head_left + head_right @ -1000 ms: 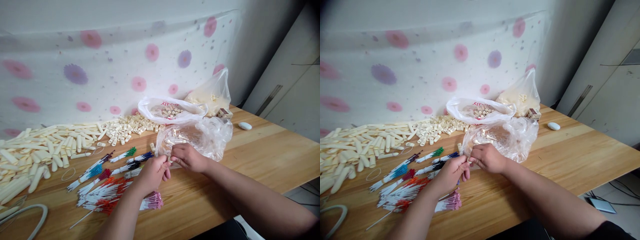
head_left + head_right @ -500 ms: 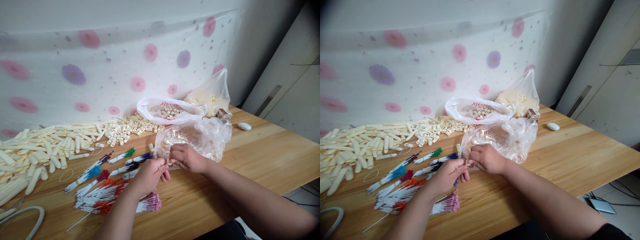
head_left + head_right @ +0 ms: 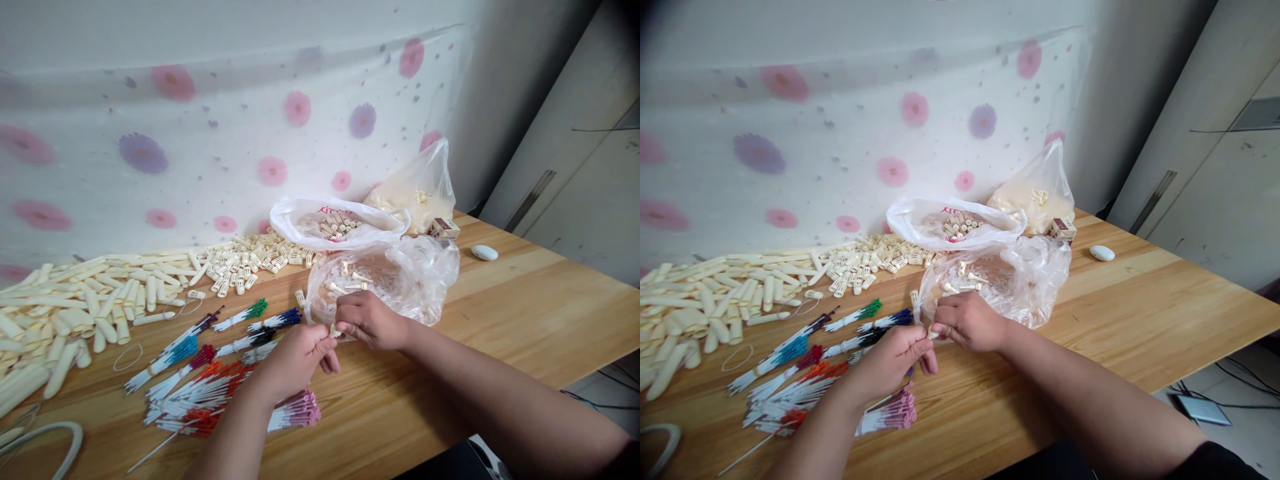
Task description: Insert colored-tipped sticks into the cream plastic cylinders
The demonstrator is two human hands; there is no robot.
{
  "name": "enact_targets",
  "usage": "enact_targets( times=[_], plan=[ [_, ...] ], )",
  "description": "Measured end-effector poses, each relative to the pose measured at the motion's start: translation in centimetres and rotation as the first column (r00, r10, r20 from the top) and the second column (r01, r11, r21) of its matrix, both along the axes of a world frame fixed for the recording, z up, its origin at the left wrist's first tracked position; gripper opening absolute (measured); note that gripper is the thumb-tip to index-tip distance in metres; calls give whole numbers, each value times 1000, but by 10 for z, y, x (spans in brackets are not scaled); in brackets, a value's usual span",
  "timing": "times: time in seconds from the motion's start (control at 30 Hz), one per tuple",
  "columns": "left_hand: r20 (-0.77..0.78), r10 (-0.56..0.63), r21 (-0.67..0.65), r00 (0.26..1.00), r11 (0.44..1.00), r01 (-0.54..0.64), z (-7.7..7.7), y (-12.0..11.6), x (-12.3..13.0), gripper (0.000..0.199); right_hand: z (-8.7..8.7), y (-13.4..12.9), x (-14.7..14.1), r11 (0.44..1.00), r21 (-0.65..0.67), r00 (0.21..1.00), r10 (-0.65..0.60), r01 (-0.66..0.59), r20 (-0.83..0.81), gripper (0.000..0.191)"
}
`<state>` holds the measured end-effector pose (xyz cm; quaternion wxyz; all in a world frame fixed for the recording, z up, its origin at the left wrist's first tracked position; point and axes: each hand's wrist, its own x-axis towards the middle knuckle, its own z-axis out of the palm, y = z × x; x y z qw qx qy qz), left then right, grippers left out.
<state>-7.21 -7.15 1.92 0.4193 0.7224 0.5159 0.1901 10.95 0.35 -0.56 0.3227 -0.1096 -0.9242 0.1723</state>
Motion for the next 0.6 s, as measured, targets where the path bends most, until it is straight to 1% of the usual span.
enact_targets(
  times=[0.03, 0.07, 0.1, 0.17, 0.23, 0.27, 0.33, 0.37, 0.4, 0.43, 0.5, 0.53, 0.6],
  plan=[
    [1, -12, -23, 1000, 1000, 12, 1, 0, -2, 39, 0, 0, 0, 1000, -12, 1000, 28, -28, -5, 34],
    [-28, -1, -6, 1000, 1000, 1, 1, 0, -3, 39, -1, 0, 0, 999, -24, 999, 33, -34, -8, 35],
    [-79, 24, 41, 997, 999, -21, 0, 0, -3, 38, -2, 0, -1, 999, -28, 1000, 19, -19, -4, 36],
    [-209, 100, 177, 973, 982, -63, -3, 2, -1, 35, -4, -1, -5, 998, -24, 998, -61, 61, 19, 36],
    [-337, 184, 319, 923, 945, -72, -6, 4, 2, 31, -5, -3, -8, 986, -40, 987, -157, 159, 38, 36],
    [-381, 226, 380, 896, 922, -71, -7, 5, 4, 28, -6, -4, -9, 977, -64, 979, -200, 203, 38, 36],
    [-407, 293, 460, 865, 884, -84, -9, 5, 8, 26, -5, -4, -9, 961, -111, 967, -252, 254, 25, 37],
    [-389, 299, 460, 872, 882, -97, -9, 5, 8, 25, -4, -4, -7, 962, -115, 969, -248, 248, 17, 37],
    [-348, 279, 431, 895, 896, -112, -8, 4, 9, 27, -2, -2, -5, 969, -104, 975, -222, 222, 11, 36],
    [-282, 237, 372, 930, 920, -122, -8, 3, 8, 28, -1, -1, -3, 980, -83, 984, -179, 179, 10, 35],
    [-103, 123, 202, 987, 974, -100, -6, 2, 7, 33, 1, 1, 1, 996, -41, 996, -82, 83, 17, 33],
    [-22, 81, 130, 997, 989, -77, -5, 1, 6, 35, 2, 2, 3, 998, -33, 999, -45, 46, 21, 33],
    [60, 65, 59, 996, 996, -69, -6, 1, 4, 38, 3, 2, 4, 999, -45, 1000, -8, 9, 12, 33]
  ],
)
